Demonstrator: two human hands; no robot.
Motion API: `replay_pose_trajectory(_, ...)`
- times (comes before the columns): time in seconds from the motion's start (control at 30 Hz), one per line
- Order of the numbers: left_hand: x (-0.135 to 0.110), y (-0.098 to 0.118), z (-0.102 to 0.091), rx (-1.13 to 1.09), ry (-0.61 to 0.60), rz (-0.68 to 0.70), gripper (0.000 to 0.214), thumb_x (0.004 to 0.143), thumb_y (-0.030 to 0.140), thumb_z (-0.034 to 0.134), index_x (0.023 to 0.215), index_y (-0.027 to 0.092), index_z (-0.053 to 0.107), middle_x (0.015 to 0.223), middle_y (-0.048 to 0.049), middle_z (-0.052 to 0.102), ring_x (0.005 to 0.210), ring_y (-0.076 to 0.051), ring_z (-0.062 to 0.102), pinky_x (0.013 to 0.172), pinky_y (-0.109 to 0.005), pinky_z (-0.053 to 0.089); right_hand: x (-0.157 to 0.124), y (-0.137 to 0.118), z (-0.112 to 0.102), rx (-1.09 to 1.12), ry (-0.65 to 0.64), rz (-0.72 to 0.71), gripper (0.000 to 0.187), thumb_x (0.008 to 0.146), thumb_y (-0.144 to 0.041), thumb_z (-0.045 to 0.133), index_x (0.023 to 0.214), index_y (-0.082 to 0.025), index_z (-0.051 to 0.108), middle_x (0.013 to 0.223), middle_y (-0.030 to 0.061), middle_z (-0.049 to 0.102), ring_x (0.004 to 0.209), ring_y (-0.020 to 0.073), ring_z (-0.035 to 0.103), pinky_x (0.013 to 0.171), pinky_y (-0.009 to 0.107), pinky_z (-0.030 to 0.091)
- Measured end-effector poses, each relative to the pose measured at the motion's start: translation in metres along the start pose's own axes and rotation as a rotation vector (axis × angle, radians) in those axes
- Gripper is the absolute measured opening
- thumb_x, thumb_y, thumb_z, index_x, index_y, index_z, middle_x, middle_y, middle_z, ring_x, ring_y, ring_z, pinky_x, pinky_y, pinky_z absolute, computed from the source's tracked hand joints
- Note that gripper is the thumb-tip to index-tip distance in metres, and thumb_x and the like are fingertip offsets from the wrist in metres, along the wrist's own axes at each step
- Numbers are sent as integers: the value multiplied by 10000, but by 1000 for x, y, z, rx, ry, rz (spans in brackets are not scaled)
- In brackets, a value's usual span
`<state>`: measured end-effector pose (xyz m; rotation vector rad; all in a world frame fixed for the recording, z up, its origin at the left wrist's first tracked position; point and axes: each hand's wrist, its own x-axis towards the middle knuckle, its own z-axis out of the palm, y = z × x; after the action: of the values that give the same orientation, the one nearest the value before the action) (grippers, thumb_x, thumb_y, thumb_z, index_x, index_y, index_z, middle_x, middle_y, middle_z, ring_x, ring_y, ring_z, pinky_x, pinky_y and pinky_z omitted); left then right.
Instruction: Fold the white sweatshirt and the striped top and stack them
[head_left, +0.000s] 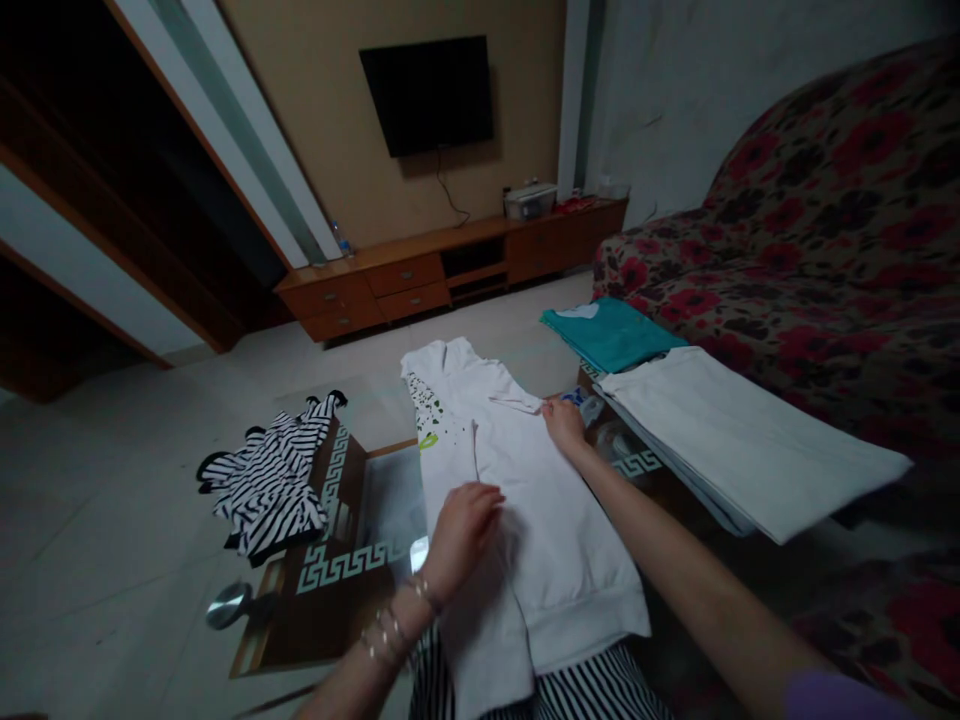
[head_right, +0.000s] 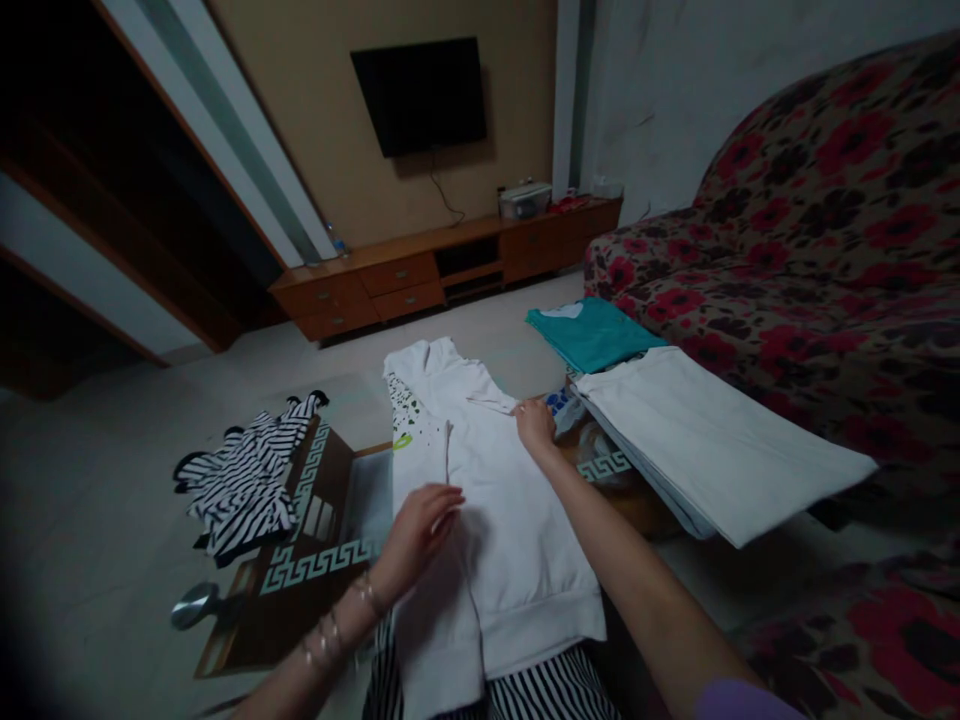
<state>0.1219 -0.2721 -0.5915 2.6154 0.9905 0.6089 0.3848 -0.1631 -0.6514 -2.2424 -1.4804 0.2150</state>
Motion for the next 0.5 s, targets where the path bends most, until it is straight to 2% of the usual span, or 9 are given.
replay_pose_trajectory(0.07,69,-45,-1,-9,-36,-44,207,893,189,496,996,165,675,1038,-90,688,976,-194,612,897,-345,490,9,7,-3,-18,3,47,365,957,-338,448,1065,-81,683,1044,184,634,1004,237,571,877,302,399)
replay_pose_trajectory(0.17,169,-108,11,78,-79,-167,246,847,98,485,953,155,700,1003,-87,703,958,-189,625,928,-331,474,23,0,-1,-58,-12,93,409,951,-422,454,1044,-101,691,1058,177,631,1019,243,571,852,299,411)
replay_pose_trajectory(0.27,249,-156,26,114,-87,-198,299,823,58,470,968,154,713,1017,-90,706,961,-189,627,933,-315,464,31,-12,6,-97,-38,78,356,900,-433,550,1025,-128,684,1073,163,622,1035,258,569,816,307,427)
replay_pose_trajectory(0.37,305,-189,44,129,-117,-200,290,831,92,501,1012,167,714,1043,-92,700,991,-195,610,944,-301,442,33,-16,14,-99,-33,52,287,832,-361,657,1029,-153,660,1054,140,625,1028,266,573,807,329,436)
replay_pose_trajectory(0.5,351,-219,65,129,-173,-210,346,752,52,579,1046,183,708,1024,-83,694,1027,-213,569,966,-314,399,34,-12,20,-80,-17,26,251,813,-345,680,979,-159,645,998,123,629,998,264,573,808,349,435)
